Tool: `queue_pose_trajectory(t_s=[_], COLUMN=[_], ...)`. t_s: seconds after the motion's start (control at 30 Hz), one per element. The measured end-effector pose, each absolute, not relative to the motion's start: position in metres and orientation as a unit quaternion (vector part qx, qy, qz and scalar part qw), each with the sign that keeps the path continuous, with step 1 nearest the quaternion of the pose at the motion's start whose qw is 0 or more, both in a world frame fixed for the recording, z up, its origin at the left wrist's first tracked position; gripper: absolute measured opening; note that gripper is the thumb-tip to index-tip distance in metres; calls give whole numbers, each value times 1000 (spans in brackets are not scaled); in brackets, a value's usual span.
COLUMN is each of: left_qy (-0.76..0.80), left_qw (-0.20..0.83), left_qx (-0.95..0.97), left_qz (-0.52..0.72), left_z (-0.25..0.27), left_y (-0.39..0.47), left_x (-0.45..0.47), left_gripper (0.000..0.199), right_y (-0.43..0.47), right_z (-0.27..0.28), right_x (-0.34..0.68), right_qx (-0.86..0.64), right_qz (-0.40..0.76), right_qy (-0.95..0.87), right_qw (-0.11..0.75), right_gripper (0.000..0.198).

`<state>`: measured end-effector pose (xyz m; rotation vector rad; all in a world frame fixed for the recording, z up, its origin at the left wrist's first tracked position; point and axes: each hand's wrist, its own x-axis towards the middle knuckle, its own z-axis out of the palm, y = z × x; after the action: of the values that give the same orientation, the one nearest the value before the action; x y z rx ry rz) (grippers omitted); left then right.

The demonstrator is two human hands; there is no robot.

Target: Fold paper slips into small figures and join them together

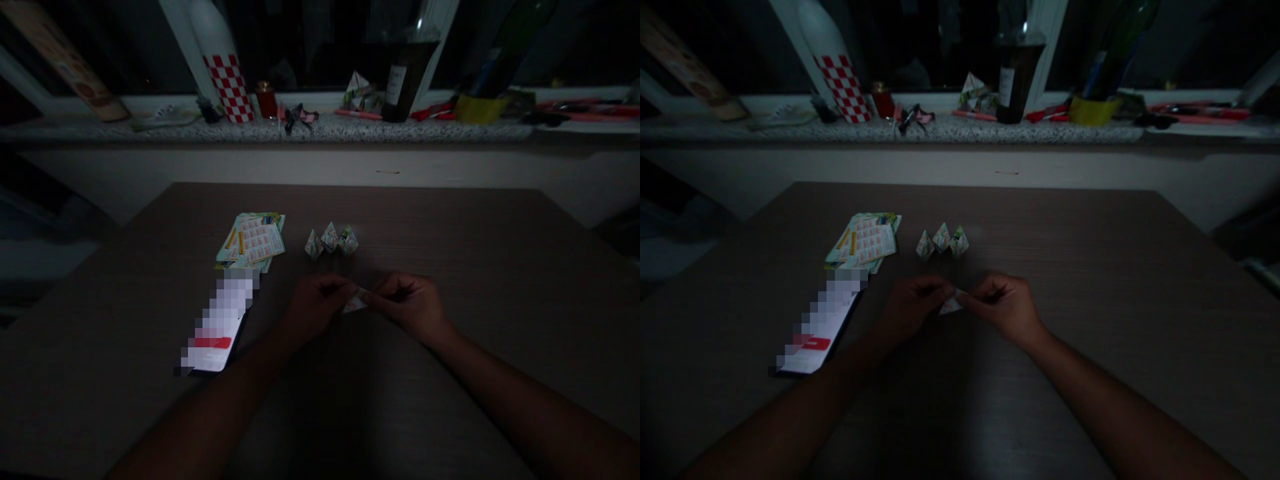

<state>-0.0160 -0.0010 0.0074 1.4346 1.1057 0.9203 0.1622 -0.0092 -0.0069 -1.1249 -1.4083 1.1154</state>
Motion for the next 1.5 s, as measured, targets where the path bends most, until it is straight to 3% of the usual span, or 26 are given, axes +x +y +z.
queue_pose_trajectory(t_s=[0.13,0.23,0.37,1.2,1.5], left_qy=[472,471,471,456,444], left_qw=[525,539,545,597,628], left_qx=[582,561,548,505,456], left_qz=[403,416,425,425,448], left_z=[9,8,4,2,-8], left_y=[-3,-5,-7,-10,-5], left_x=[-14,-11,-9,-5,-8], left_gripper=[20,21,20,22,22], right_y=[-9,-11,-14,-19,-14], right_z=[-7,-9,-11,-17,-13], right_x=[161,161,161,165,167], right_qx=[-449,-427,-399,-410,-355], right_qz=[508,557,532,510,485], right_qy=[-542,-562,-644,-622,-709], right_qw=[496,439,377,430,370], right_gripper=[31,30,37,57,51])
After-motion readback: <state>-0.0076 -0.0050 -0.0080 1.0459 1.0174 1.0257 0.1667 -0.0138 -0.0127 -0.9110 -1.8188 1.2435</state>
